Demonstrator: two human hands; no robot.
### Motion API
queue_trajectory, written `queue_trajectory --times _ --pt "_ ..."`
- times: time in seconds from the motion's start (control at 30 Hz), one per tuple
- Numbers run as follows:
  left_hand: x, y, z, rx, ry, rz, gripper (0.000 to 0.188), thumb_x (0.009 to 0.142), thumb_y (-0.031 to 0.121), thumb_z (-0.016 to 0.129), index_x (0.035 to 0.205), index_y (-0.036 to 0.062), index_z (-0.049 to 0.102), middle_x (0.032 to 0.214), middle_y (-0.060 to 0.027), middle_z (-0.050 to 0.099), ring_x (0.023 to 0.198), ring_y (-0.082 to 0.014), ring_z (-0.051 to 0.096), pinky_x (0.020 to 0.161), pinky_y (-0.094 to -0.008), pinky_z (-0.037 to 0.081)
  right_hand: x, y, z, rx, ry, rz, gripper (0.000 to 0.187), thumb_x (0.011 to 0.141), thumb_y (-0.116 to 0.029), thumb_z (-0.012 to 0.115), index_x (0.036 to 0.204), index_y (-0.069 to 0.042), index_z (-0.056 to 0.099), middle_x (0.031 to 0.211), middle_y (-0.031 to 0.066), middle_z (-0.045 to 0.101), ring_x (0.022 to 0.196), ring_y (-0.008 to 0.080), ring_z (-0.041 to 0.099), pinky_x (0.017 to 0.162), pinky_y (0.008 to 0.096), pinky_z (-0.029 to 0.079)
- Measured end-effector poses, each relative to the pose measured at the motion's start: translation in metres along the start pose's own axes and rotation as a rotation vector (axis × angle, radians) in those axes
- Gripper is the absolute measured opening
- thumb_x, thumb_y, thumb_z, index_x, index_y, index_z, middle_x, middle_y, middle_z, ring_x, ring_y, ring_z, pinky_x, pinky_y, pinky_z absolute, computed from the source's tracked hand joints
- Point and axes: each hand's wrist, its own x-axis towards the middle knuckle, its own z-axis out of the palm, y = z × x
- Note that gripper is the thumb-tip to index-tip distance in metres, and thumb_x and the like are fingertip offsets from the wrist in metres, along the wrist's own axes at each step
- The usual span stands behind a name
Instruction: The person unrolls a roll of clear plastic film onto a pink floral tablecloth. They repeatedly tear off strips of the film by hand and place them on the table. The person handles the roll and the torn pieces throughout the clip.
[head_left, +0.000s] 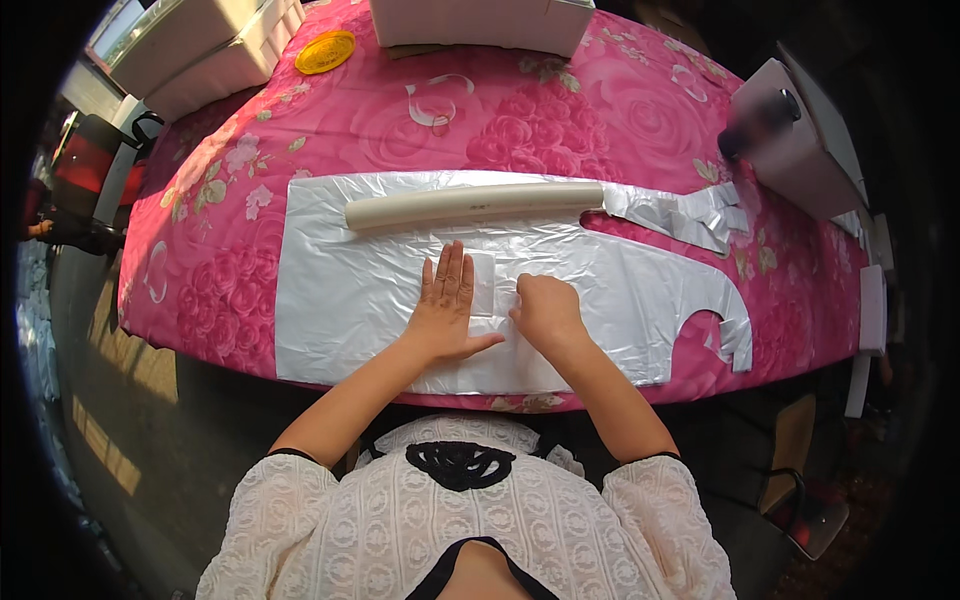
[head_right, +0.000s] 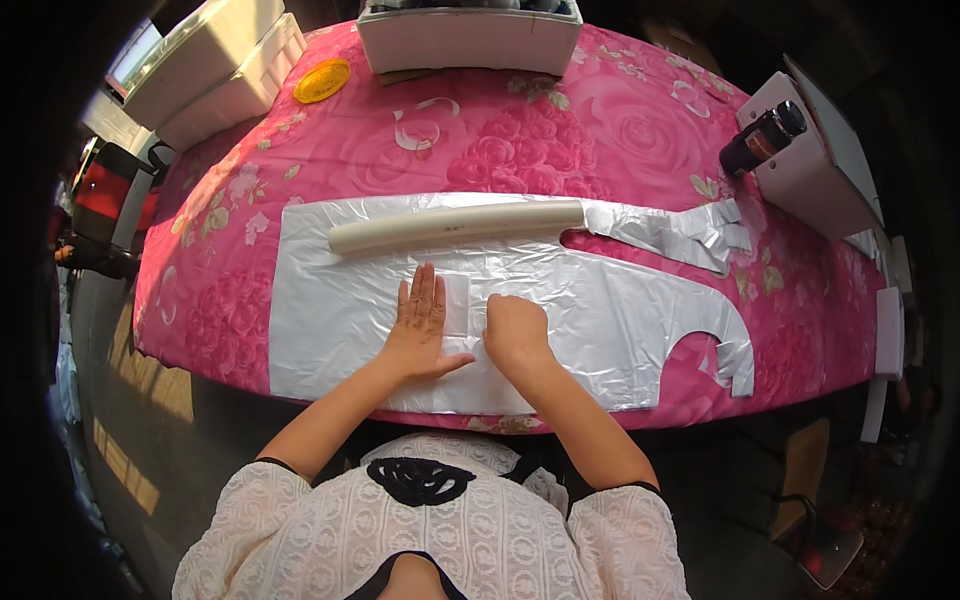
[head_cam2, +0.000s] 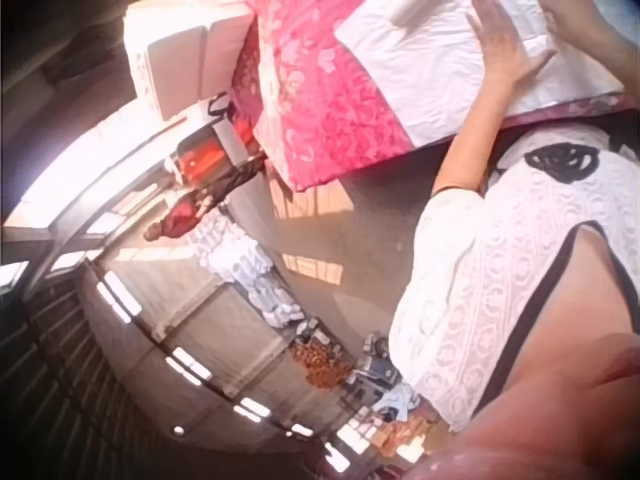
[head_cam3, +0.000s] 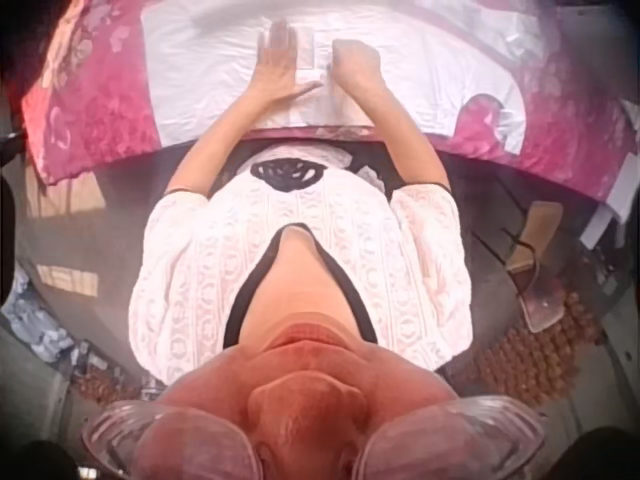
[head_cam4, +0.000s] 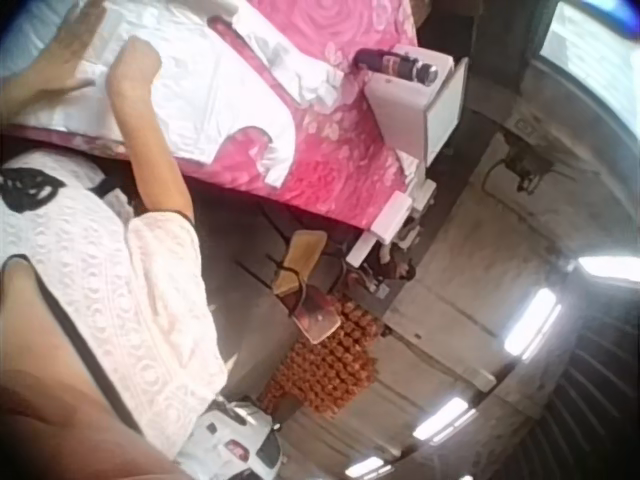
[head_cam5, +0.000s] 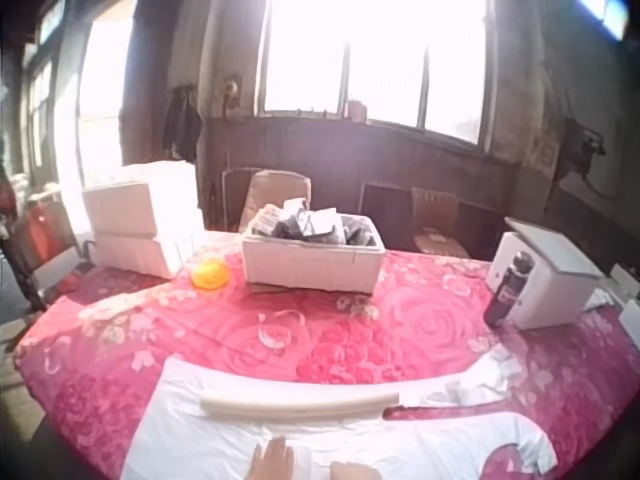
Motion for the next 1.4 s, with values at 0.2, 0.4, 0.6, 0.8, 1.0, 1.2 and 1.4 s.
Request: queue_trajectory --times 0.2,0.4,0.6,0.8,1.0,1.2,1.4 --pt "-0.062 0.005 -0.053 -0.447 0.156 -0.218 0.029 0.079 0.008 0.059 0.106 -0.0004 0.06 0.104 -0.0169 0.062 0.096 -0.0303 0.058 0.085 -0.0364 0.046 0.032 -0.021 0.039 0.066 0.276 -0.477 0.051 0.079 -0.028 0.062 0.119 -0.001 0.048 0.128 0.0181 0.045 0.123 0.0313 0.038 0.103 0.0448 0.026" --pt "-0.178 0.007 -0.06 -1.08 -0.374 -0.98 0.026 0.086 0.022 0.06 0.102 0.0021 0.064 0.093 -0.0091 0.066 0.076 -0.0122 0.062 0.065 -0.0238 0.049 0.016 -0.043 0.075 0.081 0.147 -0.424 0.068 0.086 -0.046 0.048 0.137 -0.005 0.031 0.144 0.0227 0.022 0.135 0.035 0.018 0.109 0.0467 0.012" --pt "-0.173 0.009 -0.065 -1.539 -0.151 -1.249 0.032 0.089 0.024 0.056 0.109 -0.0001 0.059 0.104 -0.0109 0.063 0.095 -0.0179 0.062 0.074 -0.0252 0.049 -0.046 -0.103 0.09 0.273 -0.064 -0.627 0.07 0.087 -0.047 0.046 0.14 -0.006 0.026 0.145 0.0233 0.018 0.136 0.0368 0.013 0.109 0.0472 0.011" --pt "-0.166 -0.004 -0.068 -0.794 -0.237 -0.861 0.02 0.084 0.02 0.061 0.084 0.0005 0.065 0.076 -0.0096 0.066 0.064 -0.017 0.061 0.06 -0.0304 0.047 -0.05 -0.115 0.07 0.341 -0.08 -0.855 0.049 0.083 -0.032 0.057 0.124 -0.007 0.046 0.141 0.02 0.028 0.134 0.0344 0.021 0.107 0.0478 0.019" --pt "-0.085 -0.026 -0.129 -0.591 -0.08 -0.507 0.027 0.075 0.018 0.07 0.098 0.0042 0.065 0.087 -0.012 0.066 0.075 -0.0194 0.064 0.067 -0.0288 0.05 0.036 -0.076 0.006 0.412 0.102 -0.938 0.01 0.07 -0.009 0.068 0.075 -0.008 0.06 0.1 0.0067 0.058 0.106 0.0276 0.049 0.091 0.04 0.04" --pt "0.047 -0.11 -0.153 -0.28 0.266 -0.287 0.02 0.077 0.012 0.065 0.096 0.0046 0.064 0.093 -0.0104 0.064 0.083 -0.0237 0.062 0.069 -0.0321 0.05 0.211 -0.003 -0.036 1.519 0.113 0.169 0.017 0.083 -0.015 0.064 0.093 -0.002 0.06 0.075 0.0014 0.058 0.056 0.0073 0.046 0.049 0.0216 0.037" --pt "0.167 -0.132 -0.069 -0.025 0.241 -0.045 0.021 0.074 0.011 0.064 0.094 0.0056 0.063 0.093 -0.0096 0.06 0.088 -0.0279 0.058 0.073 -0.0374 0.048 0.283 0.031 -0.02 1.166 0.088 0.386 0.019 0.077 -0.015 0.066 0.09 -0.002 0.062 0.078 0.0059 0.064 0.064 0.012 0.062 0.052 0.0238 0.045"
